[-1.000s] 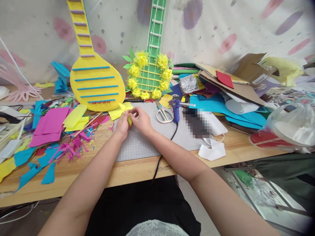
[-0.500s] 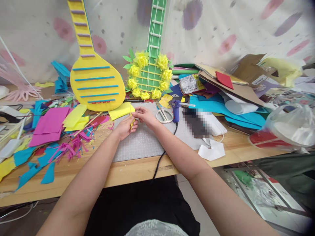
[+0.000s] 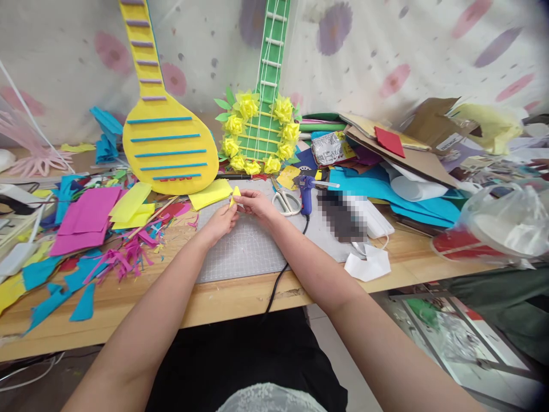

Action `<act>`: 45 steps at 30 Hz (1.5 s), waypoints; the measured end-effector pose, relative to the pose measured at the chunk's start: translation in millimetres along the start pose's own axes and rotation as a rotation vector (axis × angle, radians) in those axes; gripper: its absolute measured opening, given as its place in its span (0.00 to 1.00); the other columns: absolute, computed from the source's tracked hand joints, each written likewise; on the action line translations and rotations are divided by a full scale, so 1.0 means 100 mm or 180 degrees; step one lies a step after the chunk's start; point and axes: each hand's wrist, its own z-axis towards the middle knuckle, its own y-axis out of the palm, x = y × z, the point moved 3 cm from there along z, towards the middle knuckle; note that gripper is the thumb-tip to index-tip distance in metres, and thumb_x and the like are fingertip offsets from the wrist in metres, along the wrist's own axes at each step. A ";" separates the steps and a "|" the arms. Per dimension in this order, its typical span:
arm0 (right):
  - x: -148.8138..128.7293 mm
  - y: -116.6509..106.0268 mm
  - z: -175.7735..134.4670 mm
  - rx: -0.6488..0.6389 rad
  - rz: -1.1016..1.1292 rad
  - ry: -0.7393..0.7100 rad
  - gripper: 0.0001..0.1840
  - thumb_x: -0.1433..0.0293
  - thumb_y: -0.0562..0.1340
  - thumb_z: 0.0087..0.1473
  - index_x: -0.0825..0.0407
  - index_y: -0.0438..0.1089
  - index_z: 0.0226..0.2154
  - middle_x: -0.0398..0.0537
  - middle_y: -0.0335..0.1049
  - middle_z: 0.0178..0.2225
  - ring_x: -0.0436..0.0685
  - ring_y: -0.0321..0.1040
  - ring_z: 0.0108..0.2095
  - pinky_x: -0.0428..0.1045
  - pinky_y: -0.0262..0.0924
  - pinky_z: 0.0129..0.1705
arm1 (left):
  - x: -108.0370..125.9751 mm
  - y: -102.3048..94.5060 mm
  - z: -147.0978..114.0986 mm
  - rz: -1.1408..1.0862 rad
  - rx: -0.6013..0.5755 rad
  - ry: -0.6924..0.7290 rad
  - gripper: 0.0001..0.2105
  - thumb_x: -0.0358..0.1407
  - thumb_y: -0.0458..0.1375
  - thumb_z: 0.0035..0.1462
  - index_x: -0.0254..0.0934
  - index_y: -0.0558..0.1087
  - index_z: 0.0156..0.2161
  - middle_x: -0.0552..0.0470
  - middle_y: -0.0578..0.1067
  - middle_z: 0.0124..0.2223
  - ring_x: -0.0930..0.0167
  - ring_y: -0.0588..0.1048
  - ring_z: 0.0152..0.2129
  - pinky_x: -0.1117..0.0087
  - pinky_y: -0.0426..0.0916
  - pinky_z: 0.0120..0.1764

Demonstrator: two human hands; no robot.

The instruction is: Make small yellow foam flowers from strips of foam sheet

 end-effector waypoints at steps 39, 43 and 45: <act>0.00 0.00 0.05 0.0679 -0.0120 -0.0252 0.21 0.54 0.68 0.30 0.53 0.70 0.23 0.35 0.61 0.18 0.42 0.47 0.16 0.44 0.42 0.19 | 0.06 -0.08 0.05 0.0366 0.0113 -0.0147 0.14 0.46 0.52 0.56 0.37 0.64 0.28 0.62 0.50 0.18 0.81 0.48 0.12 0.79 0.41 0.16; -0.04 0.01 0.06 0.0645 -0.0282 -0.0336 0.20 0.54 0.67 0.31 0.52 0.70 0.23 0.36 0.62 0.19 0.42 0.48 0.16 0.43 0.44 0.19 | 0.03 -0.10 0.07 0.0316 0.0140 -0.0073 0.14 0.46 0.53 0.55 0.36 0.65 0.27 0.62 0.51 0.17 0.81 0.49 0.12 0.78 0.41 0.16; -0.06 0.01 0.06 0.0635 -0.0373 -0.0338 0.20 0.54 0.66 0.32 0.52 0.69 0.23 0.36 0.63 0.19 0.42 0.49 0.16 0.43 0.45 0.19 | 0.02 -0.11 0.07 0.0276 0.0146 -0.0095 0.14 0.47 0.54 0.54 0.36 0.65 0.27 0.62 0.51 0.18 0.81 0.49 0.12 0.78 0.40 0.16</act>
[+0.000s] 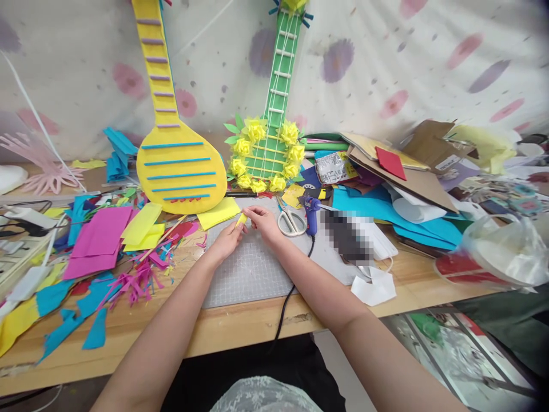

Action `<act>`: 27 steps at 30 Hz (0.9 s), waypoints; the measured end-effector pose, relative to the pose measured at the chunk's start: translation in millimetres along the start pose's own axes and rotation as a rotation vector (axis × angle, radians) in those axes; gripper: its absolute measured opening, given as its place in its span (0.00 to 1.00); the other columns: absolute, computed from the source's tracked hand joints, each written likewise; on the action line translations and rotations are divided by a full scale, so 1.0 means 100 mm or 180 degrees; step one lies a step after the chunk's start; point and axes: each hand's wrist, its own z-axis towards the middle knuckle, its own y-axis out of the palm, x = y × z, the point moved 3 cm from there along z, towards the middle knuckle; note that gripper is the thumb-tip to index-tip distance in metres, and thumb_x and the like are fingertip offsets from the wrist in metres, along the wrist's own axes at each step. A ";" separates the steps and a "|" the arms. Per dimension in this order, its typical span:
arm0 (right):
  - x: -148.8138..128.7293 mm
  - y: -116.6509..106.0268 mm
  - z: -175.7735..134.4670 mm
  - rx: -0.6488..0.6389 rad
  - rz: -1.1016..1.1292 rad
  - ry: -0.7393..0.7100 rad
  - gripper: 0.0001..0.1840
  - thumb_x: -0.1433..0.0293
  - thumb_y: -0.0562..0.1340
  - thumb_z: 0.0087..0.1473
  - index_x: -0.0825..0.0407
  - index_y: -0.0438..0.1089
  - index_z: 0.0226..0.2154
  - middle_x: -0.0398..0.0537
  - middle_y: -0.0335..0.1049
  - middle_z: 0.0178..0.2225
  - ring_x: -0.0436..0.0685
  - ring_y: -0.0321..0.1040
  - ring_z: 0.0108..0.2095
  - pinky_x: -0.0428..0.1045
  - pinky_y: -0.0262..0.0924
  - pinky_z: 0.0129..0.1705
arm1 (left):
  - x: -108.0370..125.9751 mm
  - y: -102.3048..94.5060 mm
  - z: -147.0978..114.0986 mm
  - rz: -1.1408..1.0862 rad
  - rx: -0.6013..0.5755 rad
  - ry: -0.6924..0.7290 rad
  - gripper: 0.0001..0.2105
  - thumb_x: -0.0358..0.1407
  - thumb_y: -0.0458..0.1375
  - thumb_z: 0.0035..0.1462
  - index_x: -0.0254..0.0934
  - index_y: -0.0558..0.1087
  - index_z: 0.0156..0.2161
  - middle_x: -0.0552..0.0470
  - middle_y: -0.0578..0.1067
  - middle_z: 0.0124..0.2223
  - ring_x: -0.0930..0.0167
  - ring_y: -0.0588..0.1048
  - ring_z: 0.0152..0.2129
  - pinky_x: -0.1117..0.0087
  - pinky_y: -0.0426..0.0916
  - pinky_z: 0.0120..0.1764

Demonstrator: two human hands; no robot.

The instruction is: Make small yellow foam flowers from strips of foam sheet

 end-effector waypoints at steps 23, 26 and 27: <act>-1.53 -1.59 0.56 0.0031 -0.5104 -0.0371 0.10 0.65 0.64 0.45 0.55 0.76 0.29 0.50 0.73 0.28 0.52 0.67 0.29 0.48 0.56 0.31 | 0.04 -0.21 0.04 -0.2434 -0.0256 -0.0192 0.12 0.41 0.48 0.61 0.34 0.65 0.34 0.62 0.52 0.20 0.83 0.51 0.11 0.85 0.43 0.11; -1.25 -1.75 0.80 -0.0051 -0.6108 0.0004 0.10 0.65 0.62 0.47 0.51 0.75 0.34 0.51 0.74 0.37 0.59 0.68 0.38 0.50 0.57 0.36 | 0.04 -0.22 0.03 -0.2568 -0.0260 -0.0232 0.13 0.41 0.46 0.62 0.34 0.65 0.34 0.61 0.53 0.20 0.82 0.52 0.11 0.84 0.45 0.10; -1.17 -1.77 0.85 -0.0157 -0.6357 0.0025 0.11 0.65 0.61 0.48 0.51 0.74 0.35 0.52 0.73 0.39 0.60 0.68 0.41 0.51 0.57 0.37 | 0.04 -0.22 0.03 -0.2580 -0.0252 -0.0240 0.13 0.41 0.46 0.62 0.33 0.66 0.34 0.61 0.53 0.20 0.82 0.52 0.11 0.84 0.45 0.10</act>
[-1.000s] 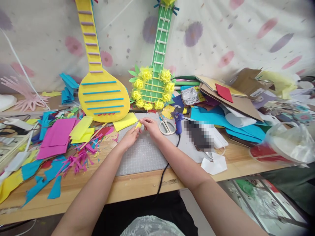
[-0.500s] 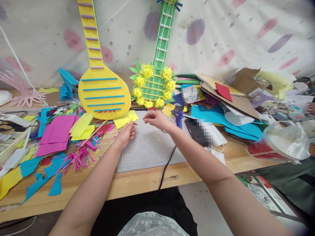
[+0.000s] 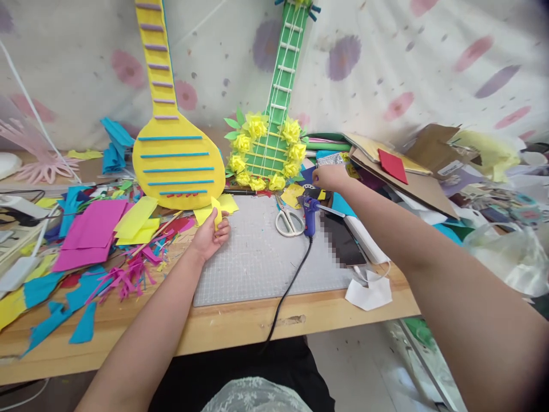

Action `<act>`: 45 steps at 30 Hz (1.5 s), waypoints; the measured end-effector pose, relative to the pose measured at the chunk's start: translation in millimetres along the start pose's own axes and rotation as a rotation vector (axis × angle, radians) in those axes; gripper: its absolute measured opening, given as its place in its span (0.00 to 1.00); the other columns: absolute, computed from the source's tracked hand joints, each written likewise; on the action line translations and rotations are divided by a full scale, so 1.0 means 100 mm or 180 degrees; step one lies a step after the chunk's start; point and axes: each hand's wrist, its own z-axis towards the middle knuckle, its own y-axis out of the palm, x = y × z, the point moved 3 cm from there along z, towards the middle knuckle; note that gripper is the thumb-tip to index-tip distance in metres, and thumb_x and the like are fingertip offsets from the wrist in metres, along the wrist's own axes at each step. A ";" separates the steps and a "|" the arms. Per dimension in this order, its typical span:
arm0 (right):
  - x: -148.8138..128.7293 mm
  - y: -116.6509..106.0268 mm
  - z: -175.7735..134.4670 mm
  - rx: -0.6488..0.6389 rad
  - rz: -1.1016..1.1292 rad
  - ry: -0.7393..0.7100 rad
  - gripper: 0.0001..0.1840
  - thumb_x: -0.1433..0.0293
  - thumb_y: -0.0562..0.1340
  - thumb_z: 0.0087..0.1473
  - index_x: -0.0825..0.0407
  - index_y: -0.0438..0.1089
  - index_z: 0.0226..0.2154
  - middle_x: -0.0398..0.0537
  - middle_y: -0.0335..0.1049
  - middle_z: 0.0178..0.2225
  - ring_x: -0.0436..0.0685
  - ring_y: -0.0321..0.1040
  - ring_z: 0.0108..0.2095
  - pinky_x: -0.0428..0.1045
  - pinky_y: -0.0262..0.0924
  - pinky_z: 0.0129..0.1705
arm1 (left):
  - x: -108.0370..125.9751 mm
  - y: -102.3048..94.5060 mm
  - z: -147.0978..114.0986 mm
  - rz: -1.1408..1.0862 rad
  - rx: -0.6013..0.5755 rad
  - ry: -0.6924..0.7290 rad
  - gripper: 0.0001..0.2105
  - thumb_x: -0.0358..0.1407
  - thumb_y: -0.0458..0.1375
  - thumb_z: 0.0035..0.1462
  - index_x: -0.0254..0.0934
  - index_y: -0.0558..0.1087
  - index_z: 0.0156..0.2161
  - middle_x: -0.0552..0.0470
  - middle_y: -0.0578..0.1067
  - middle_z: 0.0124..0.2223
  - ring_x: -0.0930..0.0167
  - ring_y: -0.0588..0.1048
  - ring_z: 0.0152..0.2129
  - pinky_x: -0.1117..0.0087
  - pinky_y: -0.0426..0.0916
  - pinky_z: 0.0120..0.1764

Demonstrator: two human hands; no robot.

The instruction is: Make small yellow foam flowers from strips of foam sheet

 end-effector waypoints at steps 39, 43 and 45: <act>-1.46 -0.53 -0.58 0.0157 -0.0864 -0.1447 0.16 0.66 0.64 0.46 0.56 0.74 0.39 0.55 0.73 0.37 0.63 0.67 0.43 0.53 0.57 0.41 | -0.03 -0.03 -0.01 0.0213 -0.0113 0.0336 0.08 0.36 0.49 0.60 0.35 0.64 0.31 0.61 0.54 0.19 0.83 0.53 0.11 0.84 0.46 0.12; -1.80 -0.27 -0.62 -0.0067 -0.0514 -0.1427 0.17 0.70 0.65 0.45 0.56 0.72 0.41 0.58 0.72 0.40 0.62 0.68 0.43 0.52 0.58 0.41 | -0.03 -0.04 -0.02 0.0303 -0.0082 0.0345 0.07 0.36 0.51 0.60 0.35 0.64 0.32 0.62 0.53 0.19 0.83 0.53 0.11 0.85 0.46 0.12; -1.83 -0.16 -0.61 0.0030 0.0090 -0.1164 0.15 0.72 0.64 0.45 0.57 0.73 0.38 0.59 0.72 0.40 0.62 0.69 0.41 0.52 0.58 0.40 | -0.04 -0.03 -0.02 0.0405 -0.0093 0.0354 0.07 0.36 0.51 0.60 0.35 0.64 0.32 0.62 0.53 0.19 0.83 0.52 0.11 0.85 0.46 0.11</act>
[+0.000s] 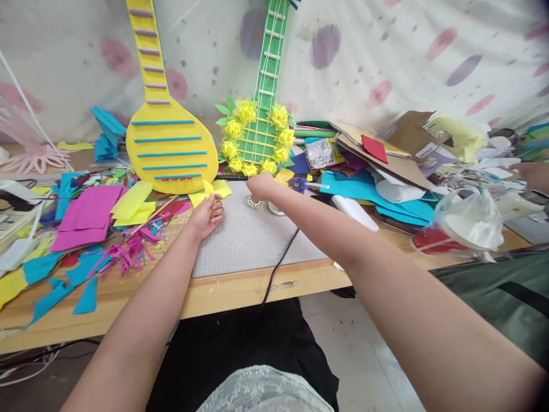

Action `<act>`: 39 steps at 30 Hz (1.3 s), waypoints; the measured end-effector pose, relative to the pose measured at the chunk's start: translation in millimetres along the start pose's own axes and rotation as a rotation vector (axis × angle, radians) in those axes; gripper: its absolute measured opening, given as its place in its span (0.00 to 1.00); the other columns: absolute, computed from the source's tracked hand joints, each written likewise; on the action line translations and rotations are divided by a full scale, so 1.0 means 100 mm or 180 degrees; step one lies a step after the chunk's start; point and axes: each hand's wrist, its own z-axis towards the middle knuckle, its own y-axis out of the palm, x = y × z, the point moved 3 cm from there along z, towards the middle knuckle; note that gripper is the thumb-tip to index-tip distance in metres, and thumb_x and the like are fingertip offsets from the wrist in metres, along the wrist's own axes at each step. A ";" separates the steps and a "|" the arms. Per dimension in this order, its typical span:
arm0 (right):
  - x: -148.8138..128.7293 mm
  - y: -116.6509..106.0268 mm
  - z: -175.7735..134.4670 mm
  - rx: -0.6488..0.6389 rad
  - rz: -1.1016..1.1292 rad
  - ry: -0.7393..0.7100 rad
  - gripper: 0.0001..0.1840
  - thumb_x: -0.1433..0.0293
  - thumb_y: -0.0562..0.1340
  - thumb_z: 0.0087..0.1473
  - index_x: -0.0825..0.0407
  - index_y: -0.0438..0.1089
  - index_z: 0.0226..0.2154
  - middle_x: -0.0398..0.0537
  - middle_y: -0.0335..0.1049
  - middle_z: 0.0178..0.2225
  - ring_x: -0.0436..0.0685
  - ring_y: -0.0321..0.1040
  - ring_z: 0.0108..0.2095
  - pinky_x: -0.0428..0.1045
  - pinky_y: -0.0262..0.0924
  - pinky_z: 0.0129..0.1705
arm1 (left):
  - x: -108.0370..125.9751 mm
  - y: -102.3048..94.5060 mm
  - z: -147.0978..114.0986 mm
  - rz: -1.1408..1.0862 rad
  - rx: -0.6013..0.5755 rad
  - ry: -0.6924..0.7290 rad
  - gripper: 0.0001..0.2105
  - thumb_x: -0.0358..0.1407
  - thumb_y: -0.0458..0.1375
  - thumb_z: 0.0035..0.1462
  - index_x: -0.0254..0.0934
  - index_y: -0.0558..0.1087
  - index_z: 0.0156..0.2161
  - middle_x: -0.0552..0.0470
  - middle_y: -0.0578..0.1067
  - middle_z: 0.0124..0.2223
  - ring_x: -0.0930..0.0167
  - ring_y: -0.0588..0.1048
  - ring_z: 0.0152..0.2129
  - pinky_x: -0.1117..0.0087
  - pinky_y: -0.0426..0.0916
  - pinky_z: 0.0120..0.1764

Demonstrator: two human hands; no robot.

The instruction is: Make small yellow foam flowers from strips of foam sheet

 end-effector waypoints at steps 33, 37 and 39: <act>-0.51 0.57 -0.24 0.0445 0.6556 0.0012 0.25 0.52 0.69 0.30 0.54 0.64 0.21 0.34 0.54 0.13 0.41 0.46 0.15 0.43 0.35 0.17 | -0.16 0.12 -0.03 0.1384 -0.0225 -0.0057 0.07 0.34 0.59 0.52 0.30 0.70 0.28 0.50 0.72 0.21 0.79 0.64 0.12 0.76 0.64 0.18; -0.51 0.60 -0.22 0.0511 0.6569 0.0227 0.26 0.51 0.70 0.28 0.54 0.64 0.21 0.33 0.52 0.12 0.41 0.43 0.14 0.43 0.33 0.16 | -0.16 0.14 -0.03 0.1599 -0.0220 0.0019 0.08 0.33 0.57 0.54 0.30 0.70 0.27 0.49 0.73 0.23 0.79 0.64 0.12 0.75 0.65 0.17; -0.49 0.61 -0.21 0.0642 0.6515 0.0374 0.26 0.52 0.70 0.26 0.54 0.64 0.19 0.33 0.53 0.12 0.41 0.42 0.14 0.43 0.34 0.17 | -0.16 0.15 -0.03 0.1705 -0.0203 0.0041 0.08 0.33 0.57 0.54 0.29 0.70 0.28 0.48 0.74 0.23 0.79 0.64 0.12 0.74 0.67 0.18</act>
